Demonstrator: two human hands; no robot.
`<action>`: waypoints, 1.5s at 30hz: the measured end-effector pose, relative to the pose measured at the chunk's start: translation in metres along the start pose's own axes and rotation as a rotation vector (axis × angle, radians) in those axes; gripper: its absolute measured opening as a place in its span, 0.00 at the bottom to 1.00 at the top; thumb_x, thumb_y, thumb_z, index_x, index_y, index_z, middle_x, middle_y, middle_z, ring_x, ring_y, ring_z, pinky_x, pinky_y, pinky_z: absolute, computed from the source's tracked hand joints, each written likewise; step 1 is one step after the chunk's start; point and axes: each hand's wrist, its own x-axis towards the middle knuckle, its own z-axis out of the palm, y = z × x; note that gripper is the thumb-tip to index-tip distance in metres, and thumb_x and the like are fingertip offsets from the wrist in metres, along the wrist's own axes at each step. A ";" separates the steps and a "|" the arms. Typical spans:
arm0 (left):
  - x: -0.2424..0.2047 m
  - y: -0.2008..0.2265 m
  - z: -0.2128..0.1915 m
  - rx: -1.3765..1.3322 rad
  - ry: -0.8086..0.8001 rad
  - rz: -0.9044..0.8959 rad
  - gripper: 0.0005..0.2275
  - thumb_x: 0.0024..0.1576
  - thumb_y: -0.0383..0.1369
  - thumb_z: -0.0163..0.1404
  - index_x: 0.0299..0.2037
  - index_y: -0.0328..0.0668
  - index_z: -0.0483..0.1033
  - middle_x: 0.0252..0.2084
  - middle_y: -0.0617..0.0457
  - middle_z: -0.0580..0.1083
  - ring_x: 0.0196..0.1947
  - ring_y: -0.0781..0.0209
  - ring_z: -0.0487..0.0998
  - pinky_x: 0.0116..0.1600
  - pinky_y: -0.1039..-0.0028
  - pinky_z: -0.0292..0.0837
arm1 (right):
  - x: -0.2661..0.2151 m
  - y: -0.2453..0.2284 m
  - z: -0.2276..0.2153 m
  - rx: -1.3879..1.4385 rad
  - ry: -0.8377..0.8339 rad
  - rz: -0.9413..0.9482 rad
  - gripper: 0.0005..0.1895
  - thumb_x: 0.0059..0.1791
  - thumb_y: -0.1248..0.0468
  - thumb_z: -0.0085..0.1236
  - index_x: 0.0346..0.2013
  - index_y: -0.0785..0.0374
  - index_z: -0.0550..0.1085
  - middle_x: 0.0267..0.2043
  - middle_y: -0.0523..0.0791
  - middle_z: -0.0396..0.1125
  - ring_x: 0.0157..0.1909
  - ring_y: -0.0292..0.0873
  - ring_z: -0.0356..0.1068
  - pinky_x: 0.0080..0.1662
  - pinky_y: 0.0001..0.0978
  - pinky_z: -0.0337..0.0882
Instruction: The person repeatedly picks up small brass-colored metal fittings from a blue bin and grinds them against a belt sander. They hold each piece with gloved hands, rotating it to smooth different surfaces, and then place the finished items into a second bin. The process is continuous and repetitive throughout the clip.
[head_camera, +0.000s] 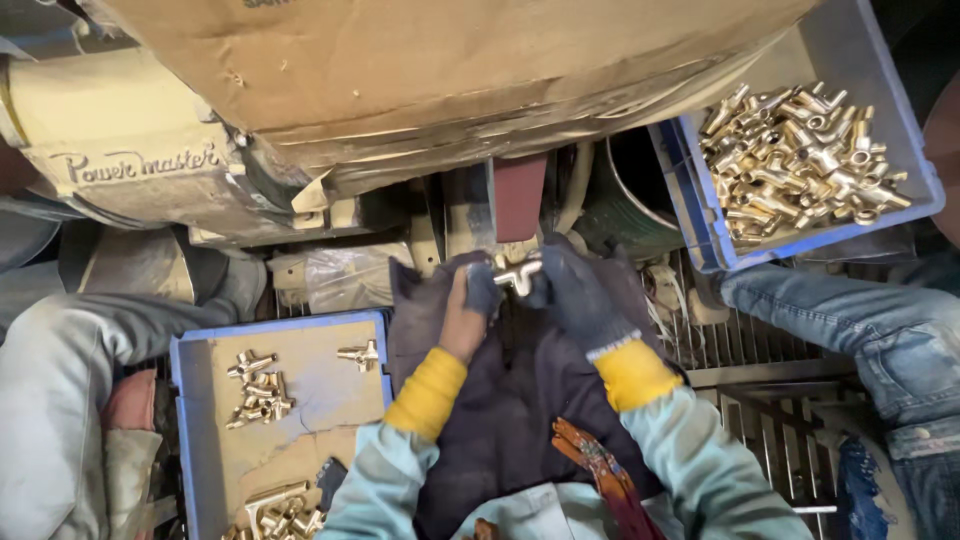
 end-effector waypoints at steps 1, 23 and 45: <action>-0.006 0.006 -0.004 0.089 -0.007 0.099 0.11 0.69 0.29 0.43 0.58 0.37 0.68 0.43 0.51 0.73 0.41 0.64 0.73 0.46 0.76 0.71 | -0.005 -0.008 0.001 0.074 -0.012 0.030 0.18 0.60 0.53 0.41 0.47 0.62 0.75 0.35 0.40 0.66 0.37 0.36 0.64 0.44 0.39 0.68; 0.060 -0.033 -0.013 0.338 0.156 -0.015 0.09 0.61 0.28 0.49 0.49 0.32 0.71 0.40 0.41 0.78 0.40 0.51 0.79 0.46 0.67 0.74 | 0.053 0.072 0.015 0.212 0.212 0.254 0.09 0.54 0.59 0.49 0.36 0.62 0.71 0.32 0.41 0.64 0.33 0.37 0.66 0.39 0.33 0.74; -0.043 0.048 0.001 0.427 -0.230 0.200 0.14 0.59 0.30 0.53 0.55 0.37 0.72 0.44 0.41 0.79 0.46 0.51 0.80 0.53 0.69 0.74 | -0.071 -0.010 0.003 -0.370 -0.175 -0.179 0.27 0.52 0.75 0.51 0.67 0.68 0.63 0.65 0.52 0.66 0.67 0.49 0.66 0.66 0.38 0.65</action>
